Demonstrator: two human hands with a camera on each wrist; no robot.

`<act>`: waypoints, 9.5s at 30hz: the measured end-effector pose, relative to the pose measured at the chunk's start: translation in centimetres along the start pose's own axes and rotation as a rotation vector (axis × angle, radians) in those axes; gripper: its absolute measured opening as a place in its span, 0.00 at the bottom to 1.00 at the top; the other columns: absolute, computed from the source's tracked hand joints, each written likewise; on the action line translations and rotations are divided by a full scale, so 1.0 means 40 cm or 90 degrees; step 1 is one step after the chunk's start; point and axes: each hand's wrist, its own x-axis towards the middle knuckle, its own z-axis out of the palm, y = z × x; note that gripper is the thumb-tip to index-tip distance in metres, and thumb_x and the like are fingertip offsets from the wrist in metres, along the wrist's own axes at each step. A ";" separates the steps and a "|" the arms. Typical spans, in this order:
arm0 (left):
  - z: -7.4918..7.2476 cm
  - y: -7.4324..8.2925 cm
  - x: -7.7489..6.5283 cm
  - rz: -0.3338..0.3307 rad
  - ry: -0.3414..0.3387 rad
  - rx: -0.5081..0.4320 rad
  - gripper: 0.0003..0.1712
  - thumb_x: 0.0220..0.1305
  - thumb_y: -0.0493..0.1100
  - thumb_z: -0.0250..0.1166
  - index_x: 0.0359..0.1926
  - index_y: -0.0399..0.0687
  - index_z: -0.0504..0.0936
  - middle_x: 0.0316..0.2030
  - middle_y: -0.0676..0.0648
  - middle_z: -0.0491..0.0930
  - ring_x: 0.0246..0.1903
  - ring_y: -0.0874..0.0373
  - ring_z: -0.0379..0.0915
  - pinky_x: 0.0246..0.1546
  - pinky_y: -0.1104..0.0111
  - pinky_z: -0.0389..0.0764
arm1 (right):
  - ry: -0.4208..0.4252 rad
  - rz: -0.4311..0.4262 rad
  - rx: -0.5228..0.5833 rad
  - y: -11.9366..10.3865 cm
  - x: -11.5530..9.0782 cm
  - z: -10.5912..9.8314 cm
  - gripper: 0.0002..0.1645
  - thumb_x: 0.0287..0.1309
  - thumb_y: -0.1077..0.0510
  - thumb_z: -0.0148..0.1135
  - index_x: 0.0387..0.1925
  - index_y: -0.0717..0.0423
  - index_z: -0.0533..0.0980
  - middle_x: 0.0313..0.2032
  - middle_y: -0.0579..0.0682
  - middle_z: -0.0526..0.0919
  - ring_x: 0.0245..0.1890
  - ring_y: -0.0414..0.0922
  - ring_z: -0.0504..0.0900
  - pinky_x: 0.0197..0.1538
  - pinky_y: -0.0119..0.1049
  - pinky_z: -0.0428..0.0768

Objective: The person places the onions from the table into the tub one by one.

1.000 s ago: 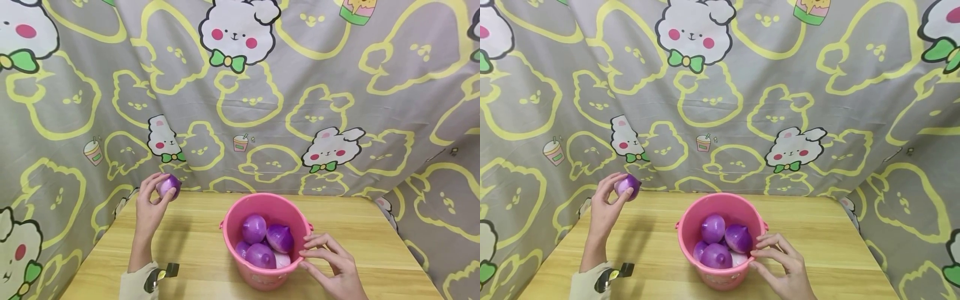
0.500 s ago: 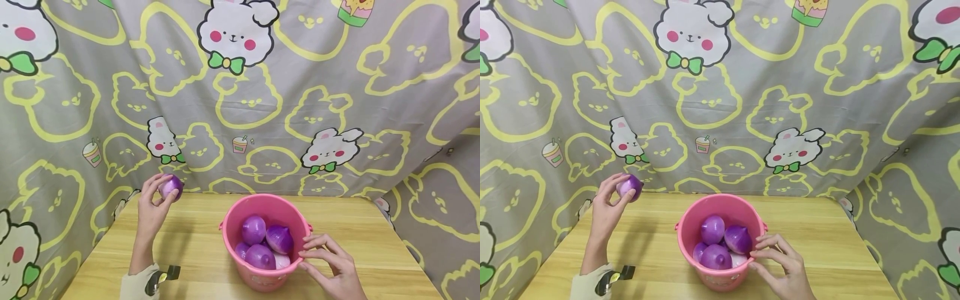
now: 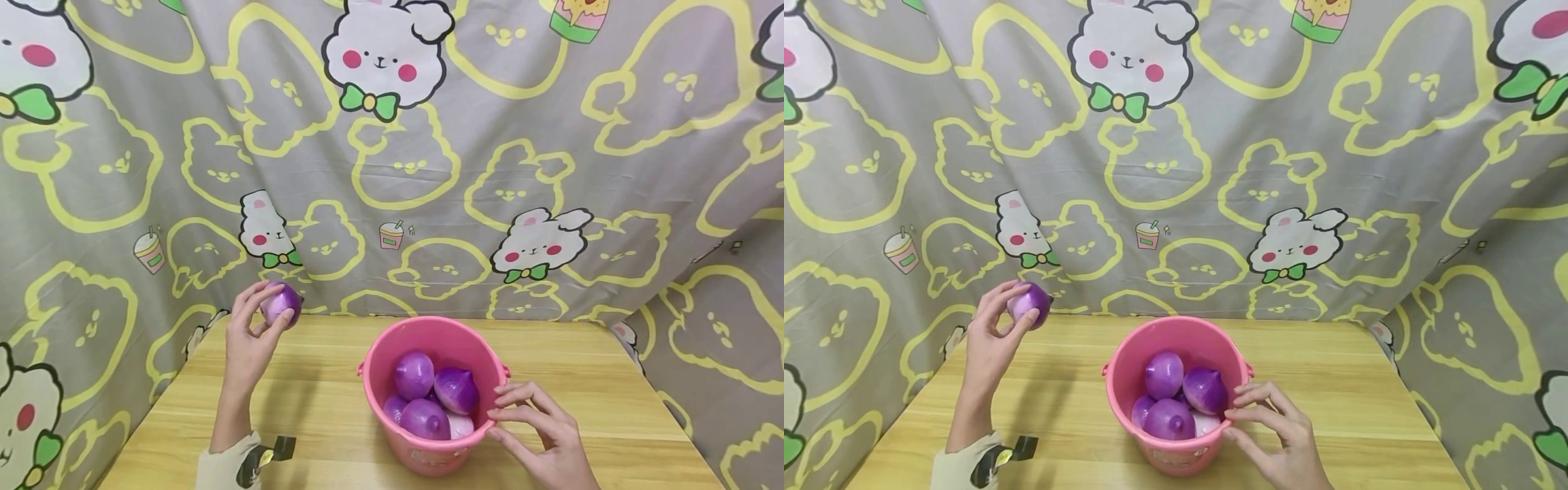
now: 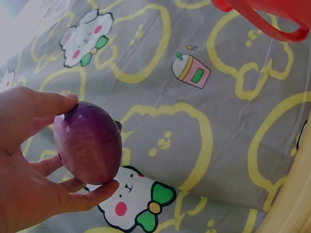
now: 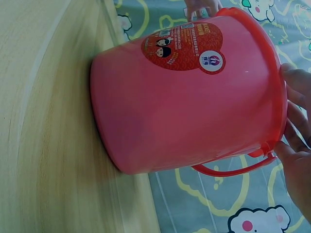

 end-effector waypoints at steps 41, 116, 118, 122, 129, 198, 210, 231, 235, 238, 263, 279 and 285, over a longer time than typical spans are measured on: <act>0.009 0.076 -0.009 0.073 -0.022 -0.016 0.26 0.61 0.24 0.70 0.60 0.39 0.82 0.68 0.41 0.67 0.62 0.50 0.67 0.49 0.74 0.83 | 0.010 0.021 0.003 -0.002 -0.003 0.000 0.18 0.49 0.78 0.73 0.44 0.70 0.84 0.46 0.63 0.80 0.60 0.53 0.77 0.65 0.36 0.77; 0.080 0.153 -0.040 0.121 -0.130 -0.137 0.26 0.59 0.21 0.68 0.59 0.34 0.81 0.69 0.41 0.66 0.67 0.43 0.65 0.56 0.63 0.83 | 0.004 0.027 -0.018 0.007 0.016 -0.007 0.14 0.52 0.74 0.75 0.42 0.70 0.84 0.45 0.64 0.81 0.56 0.51 0.79 0.69 0.39 0.73; 0.082 0.155 -0.043 0.121 -0.132 -0.135 0.26 0.59 0.21 0.68 0.59 0.34 0.81 0.69 0.41 0.67 0.67 0.43 0.64 0.56 0.63 0.83 | 0.004 0.029 -0.017 0.006 0.016 -0.006 0.14 0.52 0.74 0.74 0.42 0.70 0.84 0.45 0.64 0.81 0.56 0.51 0.79 0.69 0.38 0.73; 0.086 0.154 -0.050 0.118 -0.139 -0.133 0.26 0.59 0.21 0.69 0.59 0.36 0.82 0.69 0.40 0.66 0.68 0.45 0.63 0.55 0.63 0.83 | 0.003 0.031 -0.013 0.003 0.012 -0.006 0.15 0.51 0.75 0.74 0.42 0.70 0.84 0.46 0.64 0.81 0.55 0.51 0.79 0.69 0.38 0.73; 0.089 0.153 -0.062 0.114 -0.139 -0.126 0.27 0.58 0.21 0.69 0.59 0.36 0.82 0.69 0.38 0.66 0.68 0.45 0.62 0.55 0.64 0.84 | -0.002 0.032 -0.020 0.002 0.006 -0.005 0.15 0.51 0.75 0.75 0.43 0.69 0.85 0.46 0.63 0.81 0.55 0.51 0.79 0.69 0.37 0.73; 0.228 0.174 -0.113 0.182 -0.316 -0.113 0.27 0.59 0.31 0.76 0.59 0.48 0.84 0.67 0.48 0.74 0.64 0.50 0.71 0.54 0.56 0.84 | 0.000 0.048 -0.020 0.023 -0.013 -0.014 0.17 0.49 0.78 0.73 0.43 0.67 0.84 0.45 0.62 0.81 0.56 0.51 0.78 0.67 0.39 0.75; 0.243 0.191 -0.100 0.216 -0.376 -0.081 0.26 0.59 0.36 0.77 0.59 0.53 0.84 0.68 0.51 0.73 0.69 0.52 0.68 0.64 0.55 0.77 | -0.002 0.059 -0.020 0.025 -0.022 -0.017 0.19 0.48 0.79 0.73 0.43 0.68 0.84 0.47 0.63 0.80 0.56 0.50 0.78 0.67 0.38 0.75; 0.268 0.222 -0.087 0.265 -0.464 -0.060 0.23 0.61 0.40 0.77 0.58 0.52 0.85 0.66 0.48 0.76 0.64 0.53 0.73 0.61 0.59 0.79 | -0.003 0.057 -0.030 0.020 -0.020 -0.015 0.21 0.47 0.80 0.73 0.44 0.66 0.84 0.46 0.63 0.80 0.56 0.50 0.78 0.67 0.37 0.75; 0.280 0.222 -0.087 0.281 -0.486 -0.069 0.24 0.61 0.39 0.76 0.58 0.49 0.84 0.66 0.48 0.76 0.64 0.53 0.74 0.62 0.61 0.79 | -0.003 0.062 -0.030 0.020 -0.022 -0.016 0.21 0.47 0.80 0.73 0.44 0.65 0.85 0.46 0.63 0.80 0.56 0.50 0.78 0.67 0.37 0.76; 0.286 0.219 -0.088 0.294 -0.494 -0.067 0.24 0.60 0.38 0.76 0.58 0.48 0.84 0.66 0.46 0.75 0.64 0.52 0.73 0.61 0.62 0.79 | -0.003 0.060 -0.028 0.020 -0.022 -0.015 0.21 0.47 0.80 0.73 0.44 0.66 0.85 0.46 0.63 0.80 0.56 0.50 0.78 0.66 0.37 0.76; 0.208 0.177 -0.098 0.177 -0.418 -0.014 0.21 0.64 0.36 0.73 0.56 0.59 0.86 0.64 0.55 0.76 0.66 0.54 0.71 0.67 0.53 0.73 | -0.005 0.052 -0.023 0.012 -0.013 -0.011 0.19 0.48 0.79 0.73 0.43 0.68 0.84 0.46 0.63 0.80 0.56 0.50 0.78 0.67 0.37 0.75; 0.142 0.128 -0.101 0.137 -0.345 -0.005 0.19 0.66 0.34 0.71 0.57 0.52 0.85 0.63 0.49 0.79 0.65 0.54 0.71 0.60 0.52 0.80 | -0.019 0.047 -0.044 -0.003 0.001 -0.008 0.18 0.50 0.78 0.73 0.44 0.66 0.84 0.46 0.62 0.80 0.55 0.50 0.79 0.67 0.37 0.75; 0.134 0.110 -0.105 0.136 -0.321 0.003 0.17 0.68 0.38 0.70 0.56 0.54 0.85 0.61 0.49 0.80 0.64 0.55 0.72 0.58 0.53 0.81 | -0.032 0.056 -0.088 -0.019 0.010 -0.012 0.22 0.46 0.79 0.74 0.44 0.62 0.85 0.46 0.61 0.81 0.52 0.50 0.79 0.65 0.33 0.76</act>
